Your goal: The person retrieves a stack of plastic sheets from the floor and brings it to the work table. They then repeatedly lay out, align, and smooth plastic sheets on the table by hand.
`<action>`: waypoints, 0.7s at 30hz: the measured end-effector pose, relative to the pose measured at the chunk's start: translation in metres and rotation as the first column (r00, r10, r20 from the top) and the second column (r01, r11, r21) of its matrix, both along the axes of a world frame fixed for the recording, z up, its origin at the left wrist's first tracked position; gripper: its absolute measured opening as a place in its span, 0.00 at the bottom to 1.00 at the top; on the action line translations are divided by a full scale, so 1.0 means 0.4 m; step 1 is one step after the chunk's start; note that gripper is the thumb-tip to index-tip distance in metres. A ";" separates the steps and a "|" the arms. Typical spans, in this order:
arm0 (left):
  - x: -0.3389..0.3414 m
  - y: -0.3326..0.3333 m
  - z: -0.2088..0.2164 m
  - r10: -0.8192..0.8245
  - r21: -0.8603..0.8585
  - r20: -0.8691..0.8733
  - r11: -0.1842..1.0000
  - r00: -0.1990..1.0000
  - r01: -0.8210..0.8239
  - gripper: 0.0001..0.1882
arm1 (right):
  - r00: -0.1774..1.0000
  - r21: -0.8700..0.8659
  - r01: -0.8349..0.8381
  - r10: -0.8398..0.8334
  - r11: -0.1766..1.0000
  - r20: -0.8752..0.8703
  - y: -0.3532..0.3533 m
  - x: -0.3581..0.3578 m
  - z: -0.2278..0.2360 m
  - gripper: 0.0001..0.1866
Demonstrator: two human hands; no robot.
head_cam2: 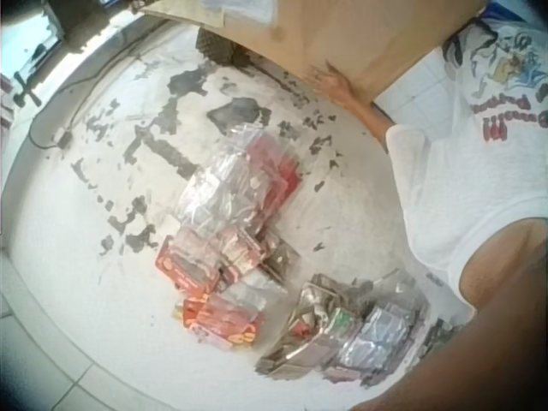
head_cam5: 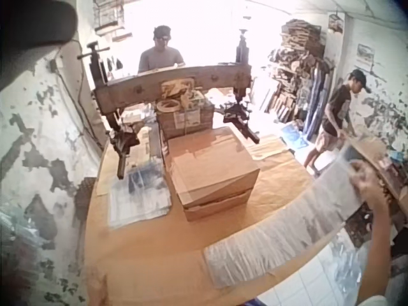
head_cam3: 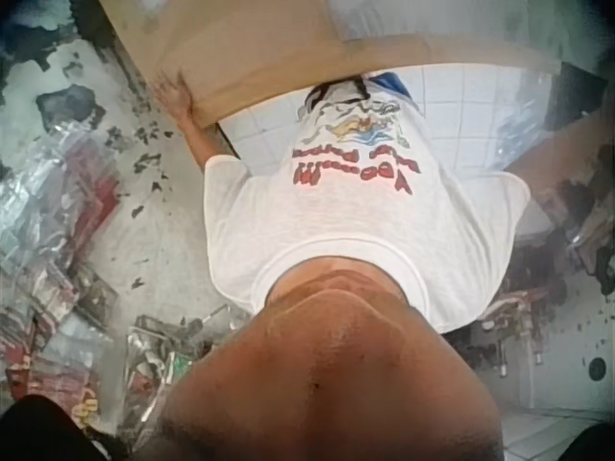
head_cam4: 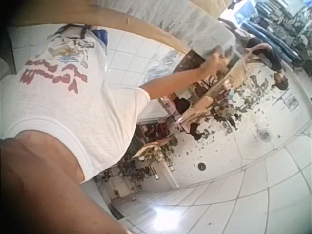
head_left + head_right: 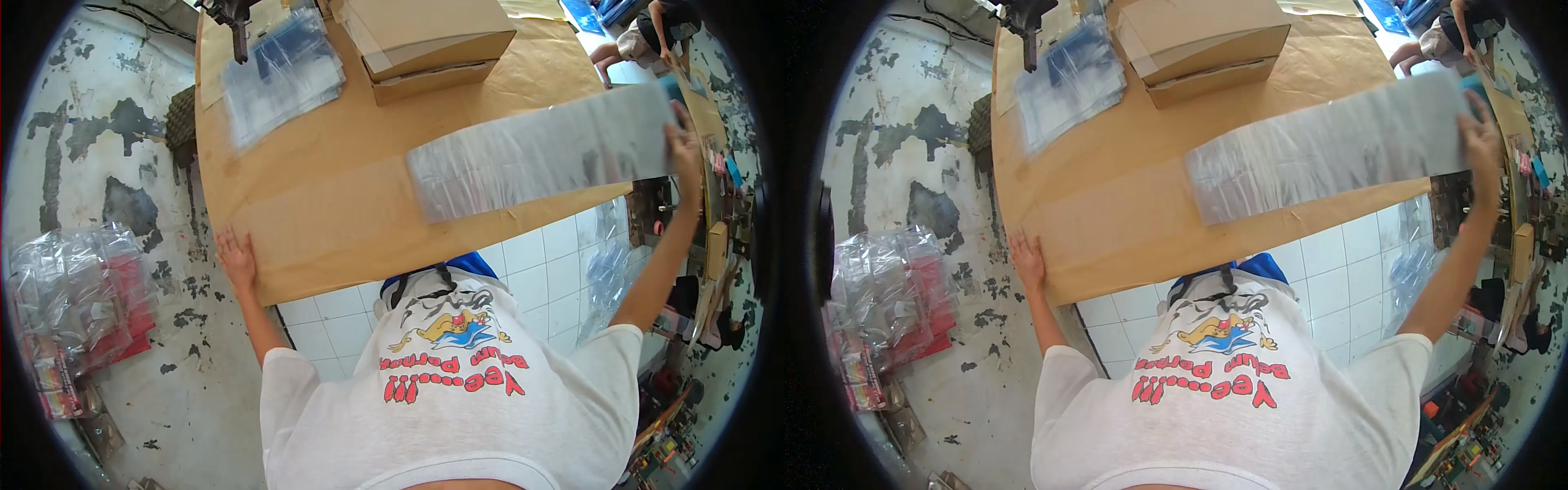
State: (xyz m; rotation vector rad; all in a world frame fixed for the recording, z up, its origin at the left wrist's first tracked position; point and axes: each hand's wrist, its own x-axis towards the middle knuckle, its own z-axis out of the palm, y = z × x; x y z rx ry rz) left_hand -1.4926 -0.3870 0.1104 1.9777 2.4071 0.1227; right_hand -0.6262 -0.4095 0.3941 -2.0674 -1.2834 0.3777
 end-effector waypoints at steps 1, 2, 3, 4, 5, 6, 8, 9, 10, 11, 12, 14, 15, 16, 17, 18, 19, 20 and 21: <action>-0.039 -0.004 -0.005 0.065 -0.004 0.009 0.998 0.998 -0.065 0.36 | 0.996 0.063 -0.013 0.019 0.998 -0.087 0.003 0.008 -0.098 0.22; -0.057 0.000 -0.003 0.067 0.001 0.004 0.998 0.998 -0.067 0.36 | 0.984 0.127 -0.021 0.043 0.992 -0.175 0.005 0.019 -0.203 0.22; -0.079 -0.007 0.007 0.154 -0.014 0.007 0.988 0.988 -0.154 0.34 | 0.974 0.177 -0.001 0.041 0.984 -0.223 0.019 0.011 -0.317 0.22; -0.083 0.008 0.010 0.216 -0.033 0.029 0.976 0.976 -0.215 0.32 | 0.992 0.155 0.026 -0.007 0.988 -0.125 -0.001 0.085 -0.437 0.22; -0.065 0.025 0.005 0.196 -0.036 0.040 0.980 0.980 -0.194 0.32 | 0.998 0.130 0.061 -0.060 0.990 -0.018 -0.038 0.160 -0.545 0.22; -0.036 0.040 0.001 0.174 0.081 -0.027 0.982 0.984 -0.171 0.28 | 0.991 0.130 0.128 -0.130 0.983 0.007 -0.064 0.151 -0.647 0.21; 0.055 0.047 0.001 0.061 0.281 -0.126 0.959 0.990 -0.023 0.21 | 0.953 0.100 0.164 -0.184 0.981 0.242 -0.045 0.020 -0.720 0.19; 0.128 0.032 0.012 -0.038 0.352 -0.164 0.931 0.986 0.094 0.18 | 0.884 0.060 0.140 -0.152 0.988 0.443 -0.009 -0.184 -0.722 0.18; 0.238 0.042 0.036 -0.112 0.301 0.189 0.952 0.976 0.051 0.15 | 0.852 0.068 0.088 -0.111 0.994 0.512 -0.005 -0.319 -0.738 0.21; 0.326 0.015 0.011 -0.243 0.329 0.151 0.927 0.958 0.183 0.15 | 0.910 -0.057 0.103 -0.071 0.993 0.409 0.010 -0.489 -0.733 0.28; 0.427 0.005 -0.003 -0.297 0.315 0.254 0.925 0.920 0.212 0.18 | 0.905 -0.126 0.074 -0.014 0.989 0.425 0.006 -0.641 -0.733 0.36; 0.619 -0.014 0.002 -0.385 0.139 0.303 0.923 0.872 0.359 0.28 | 0.896 -0.157 -0.122 0.177 0.980 0.408 -0.010 -0.901 -0.706 0.46; 0.690 -0.015 0.008 -0.442 0.165 0.309 0.897 0.842 0.410 0.28 | 0.894 -0.128 -0.196 0.231 0.972 0.384 -0.013 -1.012 -0.686 0.44; 0.733 -0.013 0.005 -0.495 0.189 0.316 0.869 0.810 0.457 0.28 | 0.887 -0.098 -0.270 0.287 0.958 0.362 -0.019 -1.078 -0.674 0.43; 0.753 -0.007 0.003 -0.500 0.188 0.321 0.866 0.805 0.463 0.28 | 0.888 -0.102 -0.263 0.282 0.959 0.364 -0.020 -1.084 -0.685 0.43; 0.765 -0.001 0.002 -0.505 0.188 0.287 0.863 0.814 0.469 0.28 | 0.853 -0.155 -0.240 0.284 0.958 0.438 -0.009 -1.087 -0.702 0.40; 0.770 0.011 0.002 -0.506 0.190 0.251 0.862 0.825 0.471 0.28 | 0.809 -0.203 -0.218 0.293 0.955 0.509 0.005 -1.091 -0.703 0.37; 0.765 0.020 0.003 -0.505 0.194 0.255 0.862 0.825 0.468 0.28 | 0.842 -0.188 -0.200 0.267 0.962 0.469 0.004 -1.084 -0.700 0.33; 0.757 0.028 0.006 -0.507 0.207 0.264 0.861 0.821 0.465 0.28 | 0.838 -0.187 -0.202 0.269 0.961 0.474 0.018 -1.085 -0.700 0.33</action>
